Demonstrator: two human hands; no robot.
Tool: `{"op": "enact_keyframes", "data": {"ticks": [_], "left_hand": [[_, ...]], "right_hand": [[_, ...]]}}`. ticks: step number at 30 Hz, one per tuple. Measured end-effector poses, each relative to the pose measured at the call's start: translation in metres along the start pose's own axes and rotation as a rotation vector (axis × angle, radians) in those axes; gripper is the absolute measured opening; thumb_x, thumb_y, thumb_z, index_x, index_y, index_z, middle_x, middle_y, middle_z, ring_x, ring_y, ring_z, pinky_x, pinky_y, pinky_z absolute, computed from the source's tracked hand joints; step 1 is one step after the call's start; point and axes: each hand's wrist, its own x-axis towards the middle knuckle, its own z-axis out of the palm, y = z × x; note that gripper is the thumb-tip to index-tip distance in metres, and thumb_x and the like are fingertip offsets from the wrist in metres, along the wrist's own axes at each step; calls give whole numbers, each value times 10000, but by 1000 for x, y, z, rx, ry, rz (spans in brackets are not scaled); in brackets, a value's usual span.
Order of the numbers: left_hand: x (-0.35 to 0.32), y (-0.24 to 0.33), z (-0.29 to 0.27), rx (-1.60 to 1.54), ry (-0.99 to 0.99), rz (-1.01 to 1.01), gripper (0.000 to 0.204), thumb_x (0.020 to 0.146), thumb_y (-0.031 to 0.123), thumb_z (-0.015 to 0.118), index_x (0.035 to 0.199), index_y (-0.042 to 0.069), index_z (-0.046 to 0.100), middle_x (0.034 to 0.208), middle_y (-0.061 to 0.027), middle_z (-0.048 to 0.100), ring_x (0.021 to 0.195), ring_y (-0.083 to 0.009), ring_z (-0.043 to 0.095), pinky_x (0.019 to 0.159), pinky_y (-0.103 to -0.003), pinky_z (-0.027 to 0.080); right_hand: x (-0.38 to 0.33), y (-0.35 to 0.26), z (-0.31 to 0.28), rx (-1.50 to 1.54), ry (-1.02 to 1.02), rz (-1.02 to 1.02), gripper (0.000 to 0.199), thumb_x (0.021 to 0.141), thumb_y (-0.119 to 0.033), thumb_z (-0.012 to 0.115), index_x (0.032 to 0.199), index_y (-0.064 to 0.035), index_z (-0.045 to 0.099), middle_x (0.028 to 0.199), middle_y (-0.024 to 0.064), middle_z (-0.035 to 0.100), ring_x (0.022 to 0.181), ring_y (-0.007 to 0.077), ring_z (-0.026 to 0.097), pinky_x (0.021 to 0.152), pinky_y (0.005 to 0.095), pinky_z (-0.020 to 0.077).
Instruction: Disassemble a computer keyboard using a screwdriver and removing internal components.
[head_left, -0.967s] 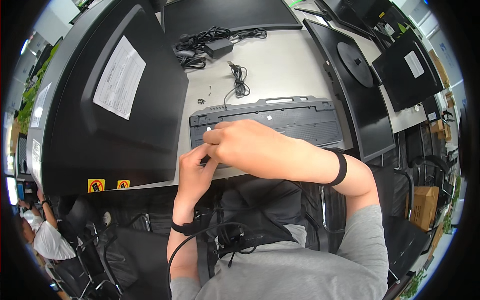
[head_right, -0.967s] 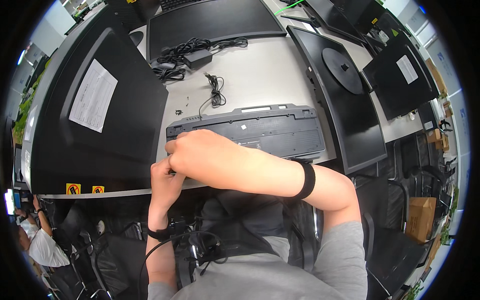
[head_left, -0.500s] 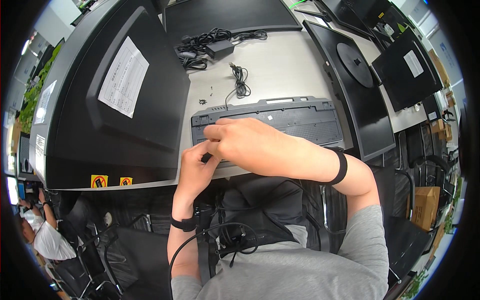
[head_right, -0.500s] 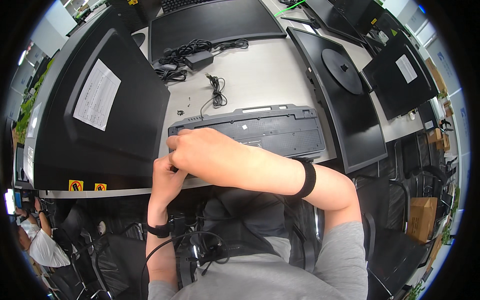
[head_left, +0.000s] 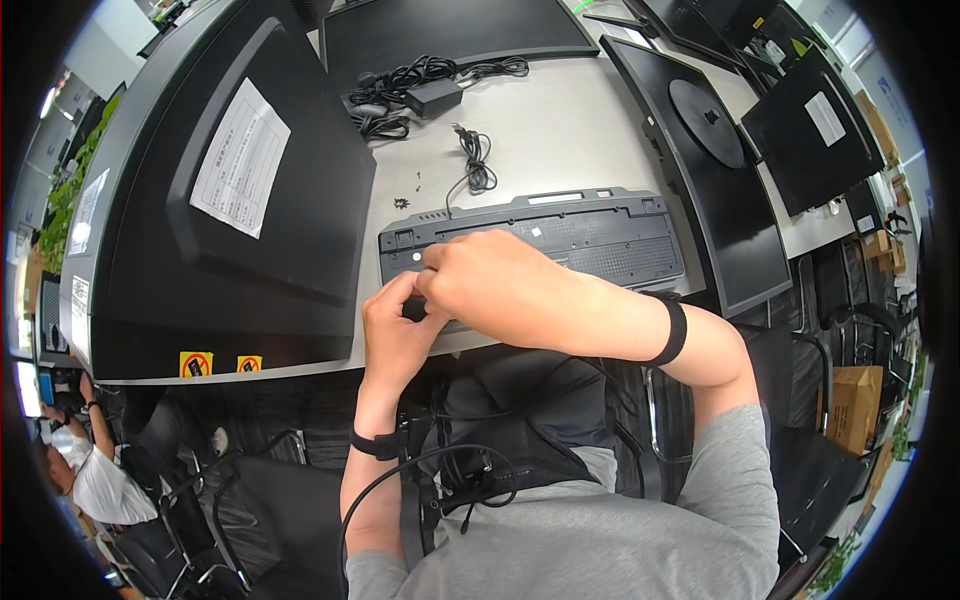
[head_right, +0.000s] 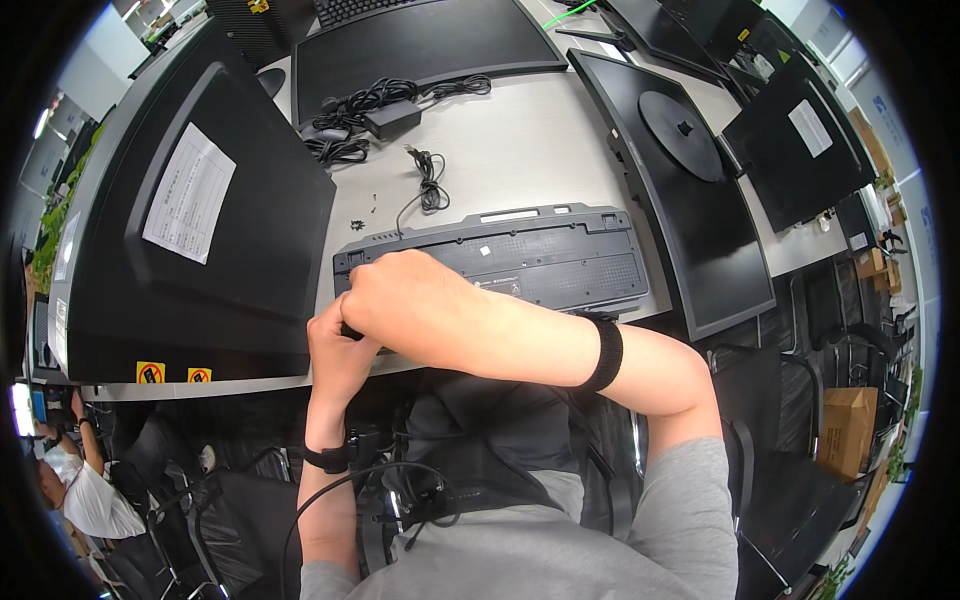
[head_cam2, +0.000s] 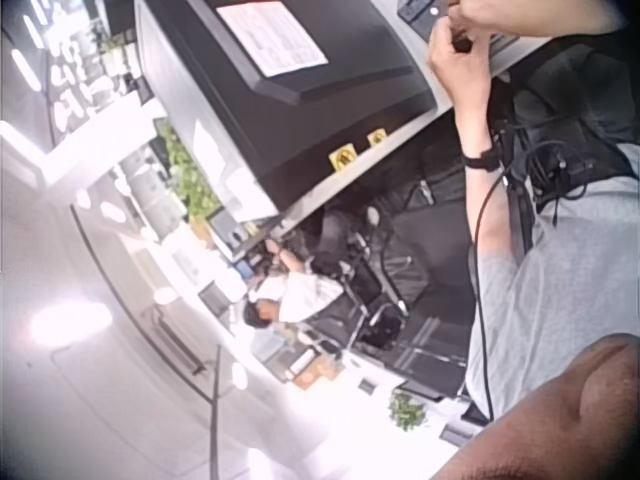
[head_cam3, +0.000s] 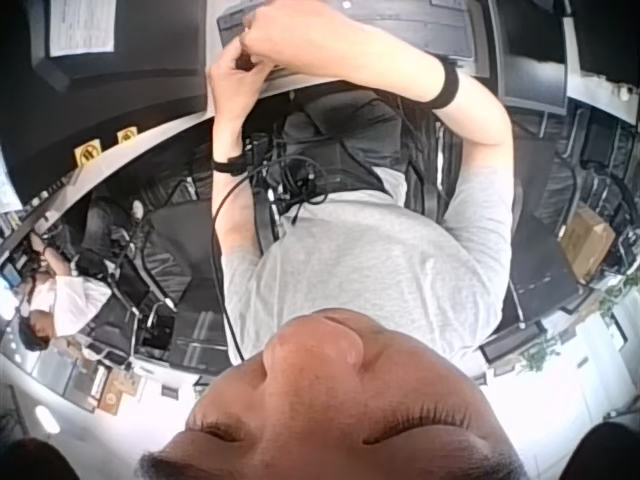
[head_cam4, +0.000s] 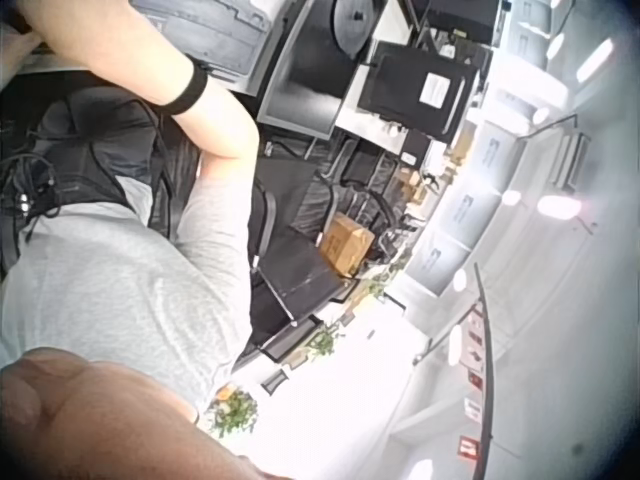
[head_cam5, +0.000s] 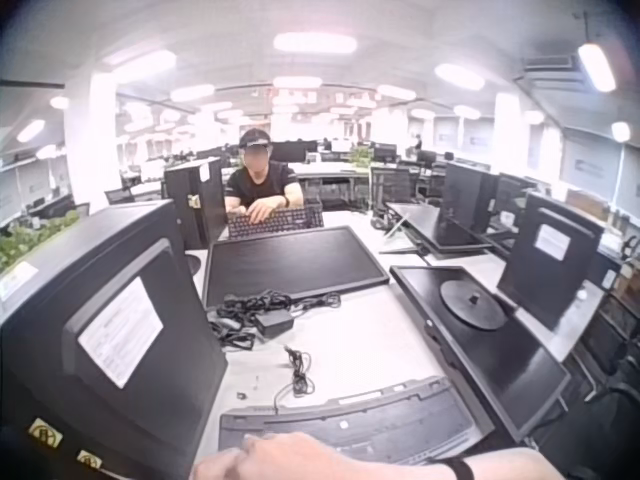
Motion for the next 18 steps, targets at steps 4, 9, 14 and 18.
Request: {"op": "enact_keyframes", "data": {"ticks": [4, 9, 14, 18], "left_hand": [[1, 0, -9, -96, -97, 1, 219, 891, 17, 852, 1092, -25, 774, 964, -130, 813, 857, -239, 785, 784, -346, 575], [-1, 3, -6, -62, -41, -51, 207, 904, 15, 840, 1094, -31, 770, 991, -129, 811, 866, -249, 787, 798, -345, 577], [-2, 1, 0, -73, -21, 4, 170, 921, -17, 822, 1084, -29, 771, 981, -109, 814, 872, -215, 787, 801, -333, 577], [-4, -2, -3, -90, -42, 4, 196, 913, -26, 829, 1096, -25, 762, 979, -111, 800, 876, -227, 787, 801, -333, 577]], "right_hand": [[-3, 0, -3, 1, 104, -130, 252, 763, 12, 815, 1012, 13, 774, 1011, 137, 734, 978, 339, 783, 821, 422, 659], [4, -1, -4, -9, -85, 52, 254, 756, 23, 808, 1009, 15, 779, 1061, 138, 730, 1022, 329, 771, 820, 426, 663], [0, -1, -4, -17, 69, -61, 228, 784, 9, 800, 1011, 7, 777, 1059, 144, 740, 1010, 340, 781, 805, 429, 663], [-1, 2, -1, 27, 81, -68, 231, 781, 18, 797, 1010, 20, 770, 1029, 155, 741, 995, 352, 791, 797, 430, 663]]}}
